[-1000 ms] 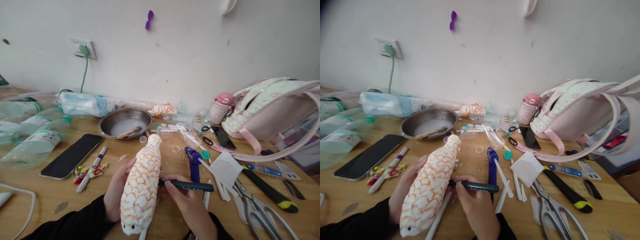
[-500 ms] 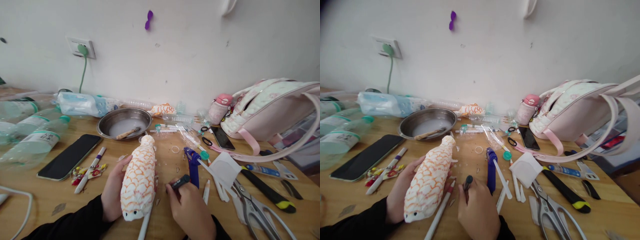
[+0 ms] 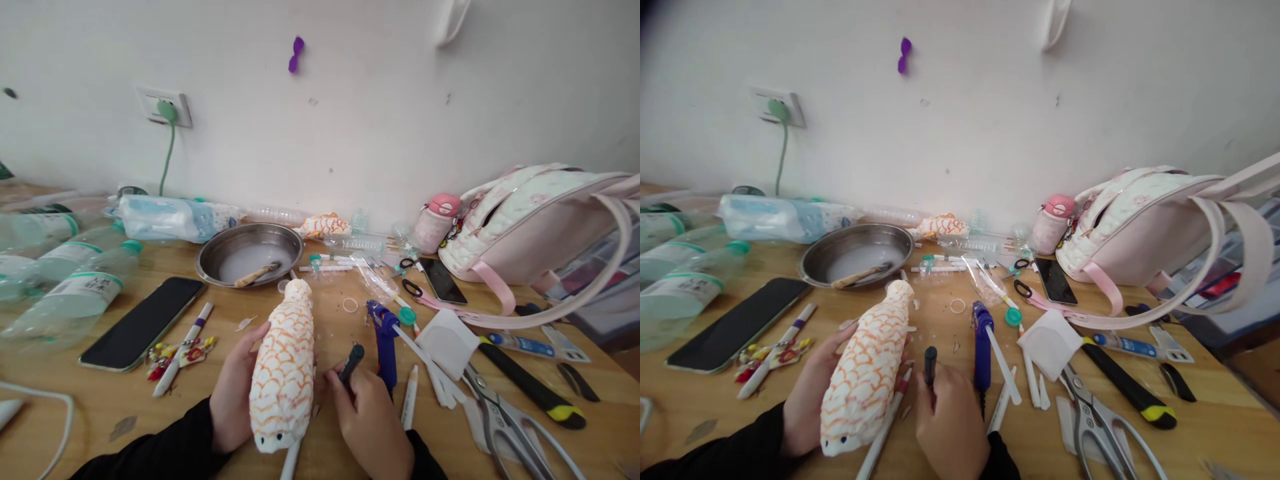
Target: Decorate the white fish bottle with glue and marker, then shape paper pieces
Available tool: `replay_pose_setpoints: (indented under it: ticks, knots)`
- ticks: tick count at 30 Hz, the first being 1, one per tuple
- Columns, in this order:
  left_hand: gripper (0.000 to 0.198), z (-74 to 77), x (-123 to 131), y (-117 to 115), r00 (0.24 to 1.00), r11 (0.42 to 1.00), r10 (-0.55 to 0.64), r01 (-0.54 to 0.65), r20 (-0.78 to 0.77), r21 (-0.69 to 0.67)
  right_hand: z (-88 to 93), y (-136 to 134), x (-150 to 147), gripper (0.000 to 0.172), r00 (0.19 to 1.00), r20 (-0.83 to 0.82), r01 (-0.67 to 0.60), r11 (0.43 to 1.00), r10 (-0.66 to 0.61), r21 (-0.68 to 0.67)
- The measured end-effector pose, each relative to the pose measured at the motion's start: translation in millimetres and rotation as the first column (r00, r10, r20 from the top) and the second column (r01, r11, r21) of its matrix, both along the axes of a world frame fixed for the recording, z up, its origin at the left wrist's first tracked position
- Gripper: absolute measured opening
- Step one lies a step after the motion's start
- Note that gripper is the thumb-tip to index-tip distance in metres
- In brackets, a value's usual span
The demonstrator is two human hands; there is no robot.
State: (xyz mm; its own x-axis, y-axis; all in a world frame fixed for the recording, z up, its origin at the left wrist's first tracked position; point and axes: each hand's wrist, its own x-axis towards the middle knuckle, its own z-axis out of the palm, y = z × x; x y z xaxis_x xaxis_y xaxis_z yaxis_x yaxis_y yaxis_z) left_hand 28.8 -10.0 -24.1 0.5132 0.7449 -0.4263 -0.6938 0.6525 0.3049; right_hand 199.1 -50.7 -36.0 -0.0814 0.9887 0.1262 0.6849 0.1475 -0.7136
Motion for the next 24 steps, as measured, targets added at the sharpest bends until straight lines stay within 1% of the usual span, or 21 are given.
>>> replay_pose_setpoints:
  ticks: [3, 7, 12, 14, 15, 17, 19, 21, 24]
  knots:
    - [0.038, 2.2, -0.2, -0.4, 1.0, 1.0, 0.013, -0.013, 0.002, 0.019, -1.2, -0.3, 0.2, 0.024, 1.0, 0.004, -0.007, 1.0, 0.007, 0.003]
    - [0.039, 7.8, 0.9, -0.4, 0.999, 0.999, 0.04, -0.04, -0.016, 0.023, -2.9, 1.6, 2.4, 0.023, 1.0, 0.021, -0.014, 0.999, 0.013, 0.05]
    - [0.038, 9.8, 2.4, -0.4, 0.997, 0.998, 0.064, -0.063, -0.041, 0.029, -2.8, 5.5, 4.3, 0.023, 0.996, 0.03, -0.089, 0.99, 0.086, 0.106]
    - [0.038, 8.5, 1.3, 0.0, 0.997, 0.997, 0.065, -0.063, -0.044, 0.038, -1.5, 4.8, 5.0, 0.025, 0.997, 0.028, -0.074, 0.988, 0.071, 0.133]
    - [0.038, 7.8, 0.5, 0.4, 0.997, 0.997, 0.066, -0.064, -0.043, 0.046, -0.5, 3.9, 5.8, 0.027, 0.999, 0.015, -0.048, 0.988, 0.046, 0.144]
    - [0.039, 6.6, -1.5, 1.7, 0.997, 0.996, 0.064, -0.062, -0.038, 0.063, 1.9, 1.9, 8.4, 0.031, 0.997, -0.07, 0.039, 0.988, -0.029, 0.146]
    - [0.039, 5.8, -3.4, 3.1, 0.998, 0.996, 0.053, -0.051, -0.027, 0.079, 4.3, 0.1, 11.8, 0.033, 0.972, -0.222, 0.108, 0.988, -0.081, 0.114]
    - [0.04, 5.4, -4.8, 4.3, 0.999, 0.994, 0.046, -0.044, -0.015, 0.101, 5.9, -1.1, 14.7, 0.033, 0.912, -0.398, 0.131, 0.989, -0.094, 0.066]
    - [0.041, 6.1, -5.7, 5.7, 0.998, 0.988, 0.062, -0.06, -0.005, 0.145, 5.7, -2.6, 16.1, 0.036, 0.789, -0.608, 0.099, 0.995, -0.088, -0.015]
